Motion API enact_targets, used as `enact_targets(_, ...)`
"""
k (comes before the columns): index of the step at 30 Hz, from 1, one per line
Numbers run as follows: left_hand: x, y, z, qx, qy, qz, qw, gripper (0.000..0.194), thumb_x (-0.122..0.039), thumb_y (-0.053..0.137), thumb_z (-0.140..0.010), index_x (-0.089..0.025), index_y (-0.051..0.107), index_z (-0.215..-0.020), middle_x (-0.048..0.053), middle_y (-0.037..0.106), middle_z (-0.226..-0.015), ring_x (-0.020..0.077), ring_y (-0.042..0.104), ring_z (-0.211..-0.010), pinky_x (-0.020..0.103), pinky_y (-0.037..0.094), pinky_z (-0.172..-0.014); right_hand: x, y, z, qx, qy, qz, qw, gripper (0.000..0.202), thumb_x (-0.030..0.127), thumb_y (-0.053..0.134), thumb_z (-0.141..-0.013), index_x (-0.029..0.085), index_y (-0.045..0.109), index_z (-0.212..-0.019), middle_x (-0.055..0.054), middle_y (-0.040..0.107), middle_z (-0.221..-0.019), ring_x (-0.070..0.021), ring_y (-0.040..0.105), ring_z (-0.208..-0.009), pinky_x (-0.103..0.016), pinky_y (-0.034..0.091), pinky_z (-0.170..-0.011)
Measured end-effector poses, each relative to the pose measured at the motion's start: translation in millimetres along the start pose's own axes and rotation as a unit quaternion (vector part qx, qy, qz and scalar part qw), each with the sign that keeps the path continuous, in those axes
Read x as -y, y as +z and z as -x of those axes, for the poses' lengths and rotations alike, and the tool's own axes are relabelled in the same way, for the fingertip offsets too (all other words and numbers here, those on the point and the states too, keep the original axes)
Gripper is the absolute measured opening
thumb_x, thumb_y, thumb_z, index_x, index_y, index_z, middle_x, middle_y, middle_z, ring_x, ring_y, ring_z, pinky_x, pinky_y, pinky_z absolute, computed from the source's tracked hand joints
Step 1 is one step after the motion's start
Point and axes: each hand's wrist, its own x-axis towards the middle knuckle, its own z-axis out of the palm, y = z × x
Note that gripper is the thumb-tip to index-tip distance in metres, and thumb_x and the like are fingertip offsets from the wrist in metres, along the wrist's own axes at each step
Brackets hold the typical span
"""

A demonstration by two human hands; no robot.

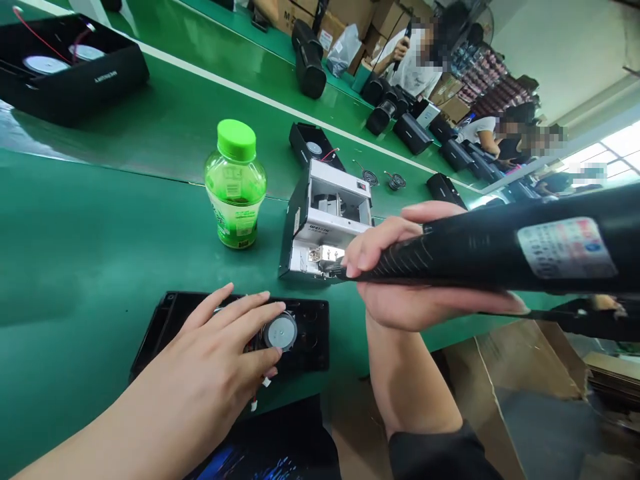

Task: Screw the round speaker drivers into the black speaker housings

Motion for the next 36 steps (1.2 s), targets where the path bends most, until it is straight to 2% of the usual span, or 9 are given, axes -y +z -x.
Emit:
enact_targets(4,2.1,-9.5,8.5,0.023,0.025,-0.008,0.999,0.038,-0.030,0.063,-0.127,-0.040,0.097,-0.113,-0.003,0.098,-0.147,0.0236,0.087,-0.140,0.042,0.027,-0.155,-4.3,-0.7,-3.0,-0.032,-0.003,-0.011,0.999,0.076,0.108,0.076,-0.103,0.033,0.083,-0.120,0.007,0.070,-0.064,-0.0168,0.059,-0.043,-0.031,0.048,-0.044)
enact_targets(6,1.3,-13.4,11.2,0.014,0.025,-0.020,0.999,0.039,-0.034,0.060,-0.131,-0.038,0.096,-0.115,-0.005,0.099,-0.140,0.0241,0.088,-0.132,0.043,0.033,-0.149,-7.4,-0.8,-6.6,-0.050,0.008,-0.019,0.999,0.079,0.109,0.071,-0.106,0.033,0.084,-0.122,0.008,0.066,-0.063,-0.0161,0.056,-0.043,-0.029,0.046,-0.043)
enact_targets(9,-3.9,-16.1,16.3,0.009,0.040,-0.038,0.998,0.048,-0.041,0.051,-0.138,-0.033,0.095,-0.119,-0.007,0.101,-0.133,0.0235,0.088,-0.120,0.044,0.050,-0.125,-0.8,-4.6,-5.9,-0.015,0.071,-0.027,0.997,0.080,0.110,0.075,-0.103,0.035,0.087,-0.128,0.007,0.068,-0.065,-0.0175,0.060,-0.046,-0.031,0.049,-0.043)
enact_targets(11,-9.5,-15.1,20.8,0.013,0.043,-0.062,0.997,0.057,-0.039,0.042,-0.141,-0.030,0.095,-0.121,-0.005,0.101,-0.130,0.0235,0.088,-0.118,0.046,0.053,-0.114,14.0,-6.6,1.2,0.007,0.087,-0.043,0.995,0.075,0.106,0.079,-0.104,0.037,0.091,-0.130,0.006,0.072,-0.068,-0.0179,0.064,-0.049,-0.032,0.054,-0.047)
enact_targets(16,-21.3,-5.5,29.6,-0.003,-0.020,-0.066,0.998,0.065,-0.032,0.036,-0.141,-0.028,0.096,-0.116,-0.005,0.101,-0.125,0.0254,0.086,-0.118,0.049,0.054,-0.117,47.9,7.8,29.4,0.047,0.093,-0.114,0.988,0.057,0.089,0.077,-0.118,0.036,0.096,-0.129,0.004,0.078,-0.073,-0.0170,0.070,-0.055,-0.035,0.067,-0.059)
enact_targets(18,-22.2,-2.4,30.7,-0.006,-0.022,-0.062,0.998,0.065,-0.030,0.037,-0.141,-0.028,0.096,-0.115,-0.005,0.101,-0.122,0.0250,0.085,-0.117,0.049,0.054,-0.116,43.5,18.4,38.5,0.074,0.103,-0.125,0.984,0.059,0.089,0.074,-0.119,0.035,0.094,-0.133,0.004,0.080,-0.076,-0.0176,0.072,-0.058,-0.035,0.067,-0.059)
enact_targets(23,-20.4,-1.1,28.7,-0.001,-0.005,-0.068,0.998,0.058,-0.024,0.041,-0.137,-0.023,0.097,-0.120,0.001,0.101,-0.130,0.0270,0.085,-0.121,0.052,0.054,-0.116,6.9,30.3,51.3,0.159,0.132,-0.130,0.970,0.064,0.094,0.074,-0.115,0.037,0.090,-0.142,0.003,0.083,-0.080,-0.0214,0.076,-0.064,-0.040,0.070,-0.063)
enact_targets(28,-20.4,-2.5,22.8,0.010,-0.012,-0.057,0.998,0.051,-0.020,0.048,-0.132,-0.024,0.096,-0.120,0.001,0.100,-0.130,0.0275,0.084,-0.121,0.053,0.056,-0.113,-4.2,27.7,54.8,0.163,0.138,-0.127,0.969,0.065,0.095,0.079,-0.111,0.039,0.093,-0.140,0.002,0.084,-0.081,-0.0223,0.078,-0.065,-0.039,0.068,-0.062)
enact_targets(36,-21.0,-9.8,19.8,0.019,-0.014,-0.062,0.998,0.059,-0.021,0.039,-0.136,-0.022,0.095,-0.115,0.001,0.099,-0.124,0.0275,0.082,-0.112,0.054,0.056,-0.107,-3.7,30.8,58.5,0.167,0.142,-0.093,0.971,0.062,0.096,0.076,-0.113,0.041,0.089,-0.139,0.004,0.083,-0.080,-0.0238,0.078,-0.063,-0.041,0.065,-0.060)
